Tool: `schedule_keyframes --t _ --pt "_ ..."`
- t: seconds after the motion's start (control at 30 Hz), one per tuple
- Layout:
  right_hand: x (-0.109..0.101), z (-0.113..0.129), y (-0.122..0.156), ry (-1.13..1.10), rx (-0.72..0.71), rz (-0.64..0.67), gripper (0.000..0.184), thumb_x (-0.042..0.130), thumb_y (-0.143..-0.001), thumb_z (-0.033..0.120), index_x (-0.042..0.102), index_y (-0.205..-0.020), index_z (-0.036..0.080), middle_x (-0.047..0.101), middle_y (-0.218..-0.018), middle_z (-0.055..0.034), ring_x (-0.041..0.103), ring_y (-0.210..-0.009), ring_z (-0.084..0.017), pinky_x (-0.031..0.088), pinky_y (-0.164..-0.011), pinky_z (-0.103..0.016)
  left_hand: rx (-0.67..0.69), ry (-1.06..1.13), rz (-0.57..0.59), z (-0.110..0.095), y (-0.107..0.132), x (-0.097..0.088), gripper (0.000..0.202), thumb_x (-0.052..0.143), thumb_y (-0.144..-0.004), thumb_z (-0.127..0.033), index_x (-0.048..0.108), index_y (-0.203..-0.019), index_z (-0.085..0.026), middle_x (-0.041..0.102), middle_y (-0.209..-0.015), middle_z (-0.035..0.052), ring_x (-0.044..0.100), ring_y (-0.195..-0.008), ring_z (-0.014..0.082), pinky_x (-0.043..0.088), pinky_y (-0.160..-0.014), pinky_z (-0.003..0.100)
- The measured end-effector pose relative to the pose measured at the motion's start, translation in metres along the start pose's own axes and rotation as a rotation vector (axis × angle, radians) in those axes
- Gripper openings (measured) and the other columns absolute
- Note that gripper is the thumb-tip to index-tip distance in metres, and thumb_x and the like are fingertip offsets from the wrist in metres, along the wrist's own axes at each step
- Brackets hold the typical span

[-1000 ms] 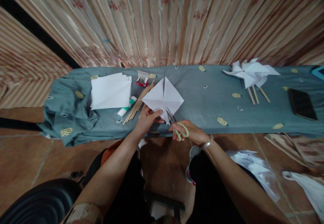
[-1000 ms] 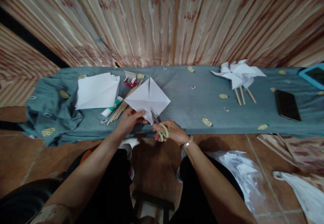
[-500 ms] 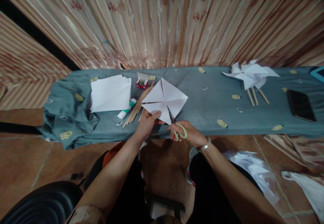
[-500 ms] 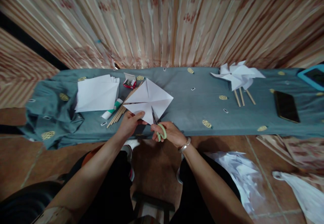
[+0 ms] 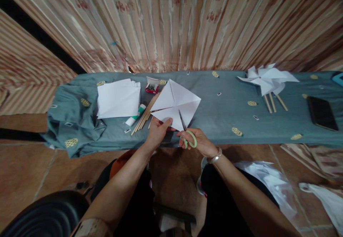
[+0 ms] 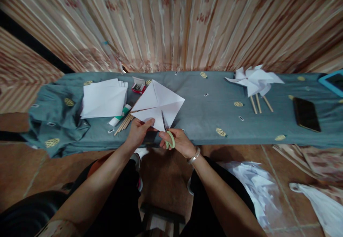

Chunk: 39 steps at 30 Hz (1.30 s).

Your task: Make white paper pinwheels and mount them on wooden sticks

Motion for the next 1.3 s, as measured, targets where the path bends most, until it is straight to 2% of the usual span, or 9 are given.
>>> schedule_keyframes --t 0.23,0.53,0.9,1.3 --pt "0.001 0.002 0.0 0.039 -0.013 0.008 0.049 0.069 -0.068 0.064 0.06 -0.065 0.015 0.065 -0.061 -0.0027 0.055 -0.051 -0.009 0.04 -0.044 -0.02 0.032 -0.062 0.015 -0.005 0.002 0.001 0.025 0.071 -0.061 -0.034 0.06 -0.076 -0.017 0.062 -0.065 -0.0016 0.055 -0.053 0.0129 0.051 -0.05 0.026" --pt "0.002 0.002 -0.001 0.073 -0.011 -0.022 0.049 0.072 -0.064 0.064 0.06 -0.061 0.017 0.062 -0.054 0.0 0.052 -0.046 -0.007 0.04 -0.042 -0.019 -0.012 0.034 0.022 0.002 0.001 -0.002 0.028 0.075 -0.059 -0.034 0.06 -0.077 -0.017 0.062 -0.07 -0.0019 0.056 -0.057 0.0121 0.05 -0.052 0.026" --pt "0.002 0.003 0.002 0.063 -0.041 0.013 0.054 0.062 -0.071 0.069 0.061 -0.067 0.016 0.065 -0.063 -0.0036 0.055 -0.052 -0.009 0.042 -0.045 -0.02 0.011 0.017 0.002 -0.004 0.001 -0.002 0.027 0.075 -0.058 -0.031 0.063 -0.078 -0.016 0.064 -0.07 -0.0007 0.057 -0.057 0.0145 0.052 -0.051 0.029" --pt "-0.001 0.004 0.001 0.092 -0.014 0.005 0.047 0.072 -0.065 0.063 0.061 -0.064 0.017 0.064 -0.057 -0.0014 0.054 -0.049 -0.009 0.04 -0.043 -0.02 0.012 -0.023 0.02 -0.009 0.002 -0.002 0.024 0.075 -0.059 -0.032 0.064 -0.074 -0.018 0.066 -0.072 0.0019 0.058 -0.057 0.0166 0.052 -0.052 0.032"
Point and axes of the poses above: each hand's wrist, its own y-axis away from the middle knuckle, its own x-axis out of the palm, z = x × y, the point moved 5 cm from there along -y, towards the middle knuckle
